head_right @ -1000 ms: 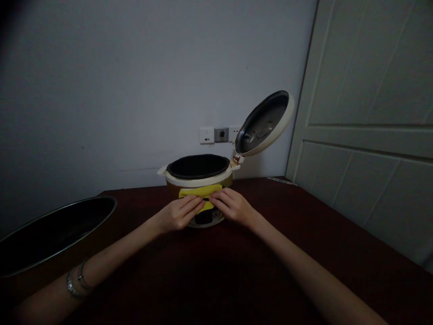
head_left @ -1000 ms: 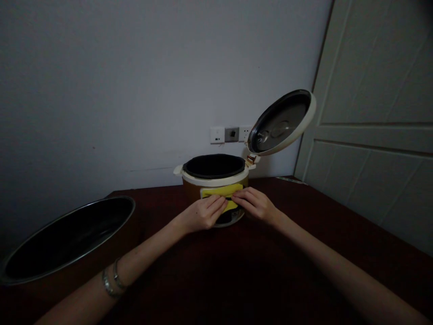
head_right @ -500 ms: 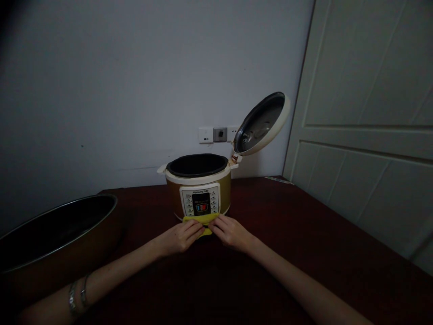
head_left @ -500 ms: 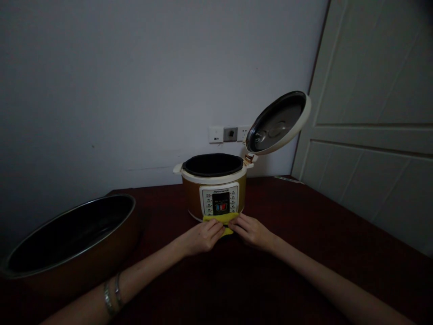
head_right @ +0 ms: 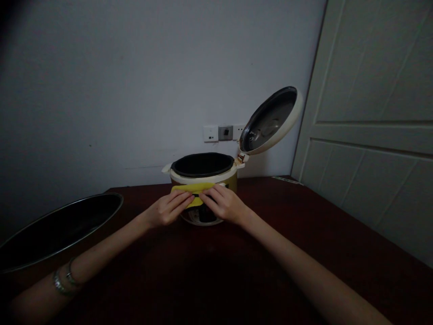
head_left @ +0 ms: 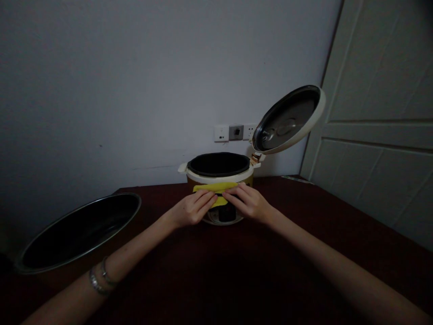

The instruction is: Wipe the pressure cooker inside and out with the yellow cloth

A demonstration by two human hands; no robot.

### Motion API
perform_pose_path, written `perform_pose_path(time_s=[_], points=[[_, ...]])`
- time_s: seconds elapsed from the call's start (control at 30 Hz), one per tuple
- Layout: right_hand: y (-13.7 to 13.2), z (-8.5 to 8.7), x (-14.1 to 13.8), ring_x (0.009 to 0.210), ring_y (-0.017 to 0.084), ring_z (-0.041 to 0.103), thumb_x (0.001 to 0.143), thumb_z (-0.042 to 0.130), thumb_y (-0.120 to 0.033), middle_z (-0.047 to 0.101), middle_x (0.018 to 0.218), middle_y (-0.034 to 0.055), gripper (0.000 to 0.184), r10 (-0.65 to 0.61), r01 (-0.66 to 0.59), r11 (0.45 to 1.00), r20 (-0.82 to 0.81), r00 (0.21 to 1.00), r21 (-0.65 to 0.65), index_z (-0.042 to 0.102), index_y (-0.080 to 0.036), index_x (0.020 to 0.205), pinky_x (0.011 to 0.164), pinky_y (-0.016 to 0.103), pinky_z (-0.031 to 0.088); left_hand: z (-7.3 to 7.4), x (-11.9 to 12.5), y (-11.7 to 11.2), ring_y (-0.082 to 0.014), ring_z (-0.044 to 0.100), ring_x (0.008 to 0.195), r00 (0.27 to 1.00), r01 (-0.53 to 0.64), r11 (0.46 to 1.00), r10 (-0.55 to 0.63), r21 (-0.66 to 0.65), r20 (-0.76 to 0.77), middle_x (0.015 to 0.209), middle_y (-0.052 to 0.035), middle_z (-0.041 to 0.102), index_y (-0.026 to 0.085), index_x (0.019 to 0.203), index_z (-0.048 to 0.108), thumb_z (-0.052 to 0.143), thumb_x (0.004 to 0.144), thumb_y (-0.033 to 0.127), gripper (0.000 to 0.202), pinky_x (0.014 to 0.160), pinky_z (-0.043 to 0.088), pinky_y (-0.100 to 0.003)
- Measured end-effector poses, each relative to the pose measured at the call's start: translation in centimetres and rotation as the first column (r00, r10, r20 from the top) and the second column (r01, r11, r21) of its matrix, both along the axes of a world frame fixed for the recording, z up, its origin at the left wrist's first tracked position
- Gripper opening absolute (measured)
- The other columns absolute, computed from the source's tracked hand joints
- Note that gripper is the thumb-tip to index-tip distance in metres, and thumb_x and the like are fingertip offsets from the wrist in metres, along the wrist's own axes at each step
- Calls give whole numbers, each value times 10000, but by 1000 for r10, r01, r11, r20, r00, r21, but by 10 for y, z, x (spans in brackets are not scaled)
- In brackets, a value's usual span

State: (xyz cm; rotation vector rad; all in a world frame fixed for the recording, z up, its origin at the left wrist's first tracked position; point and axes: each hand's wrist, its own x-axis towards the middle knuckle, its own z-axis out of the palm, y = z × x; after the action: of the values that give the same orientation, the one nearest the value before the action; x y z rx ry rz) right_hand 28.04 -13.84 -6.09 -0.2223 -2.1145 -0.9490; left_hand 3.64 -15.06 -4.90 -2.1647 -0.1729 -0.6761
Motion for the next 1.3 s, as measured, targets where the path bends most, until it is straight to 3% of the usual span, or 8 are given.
perform_pose_path(time_s=[0.33, 0.47, 0.57, 0.67, 0.83, 0.93, 1.07, 1.3], points=[[-15, -89, 9, 745, 179, 575, 918, 325, -85, 648, 831, 125, 323, 25, -4, 973, 89, 996, -230, 636, -61, 1001, 597, 287, 527, -91, 6, -10, -195, 669, 903, 999, 14, 989, -21, -150, -50, 943, -153, 703, 35, 1061, 605, 451, 896, 80, 230, 771, 593, -326], [-19, -109, 8, 669, 166, 568, 951, 293, -114, 632, 758, 102, 351, -12, 70, 938, 172, 985, -338, 642, -71, 947, 561, 274, 513, -108, 12, -9, -168, 655, 816, 991, -75, 954, 38, -290, -131, 863, -120, 685, 55, 1005, 614, 411, 924, 110, 226, 719, 584, -293], [-26, -102, 13, 643, 160, 570, 975, 291, -159, 628, 736, 87, 361, -38, 114, 911, 195, 980, -396, 639, -88, 910, 558, 272, 511, -96, 18, -15, -169, 638, 776, 987, -105, 946, 61, -305, -151, 828, -105, 668, 54, 1011, 607, 377, 936, 117, 250, 655, 572, -282], [-38, -78, 28, 712, 155, 601, 981, 282, -160, 660, 814, 91, 352, -14, 88, 911, 182, 983, -403, 630, -103, 968, 634, 271, 532, -65, 25, -31, -164, 624, 735, 986, -52, 965, 8, -257, -168, 807, -108, 661, 36, 1034, 600, 375, 932, 109, 258, 644, 562, -283], [-34, -22, 54, 939, 212, 620, 962, 310, -128, 683, 994, 131, 320, -16, 31, 985, 93, 996, -171, 593, -113, 1112, 802, 379, 534, -1, 45, -41, -195, 647, 826, 994, 20, 1000, -20, -6, -108, 898, -139, 687, -4, 1058, 599, 462, 892, 82, 231, 766, 560, -327], [-13, -1, 58, 968, 228, 616, 937, 368, -108, 677, 1016, 136, 278, -69, 72, 993, 34, 997, -96, 594, -134, 1098, 806, 402, 535, 19, 56, -20, -192, 651, 821, 1000, -21, 995, 22, 102, -13, 893, -130, 696, 19, 1028, 610, 471, 892, 77, 203, 752, 563, -332], [7, -7, 51, 954, 228, 610, 874, 392, -63, 655, 964, 138, 281, -44, 23, 981, -108, 993, -190, 581, -138, 1068, 784, 398, 550, 14, 65, 3, -178, 644, 775, 997, -41, 995, 35, 92, 66, 864, -114, 697, 61, 980, 619, 467, 908, 114, 176, 681, 560, -316], [3, -54, 45, 936, 220, 601, 749, 404, 14, 635, 911, 113, 373, 19, -57, 957, -133, 991, -286, 576, -139, 1043, 804, 374, 550, -24, 59, -2, -177, 646, 762, 999, 35, 998, -37, 54, 34, 881, -128, 696, 34, 1000, 619, 493, 886, 90, 179, 680, 555, -305]])
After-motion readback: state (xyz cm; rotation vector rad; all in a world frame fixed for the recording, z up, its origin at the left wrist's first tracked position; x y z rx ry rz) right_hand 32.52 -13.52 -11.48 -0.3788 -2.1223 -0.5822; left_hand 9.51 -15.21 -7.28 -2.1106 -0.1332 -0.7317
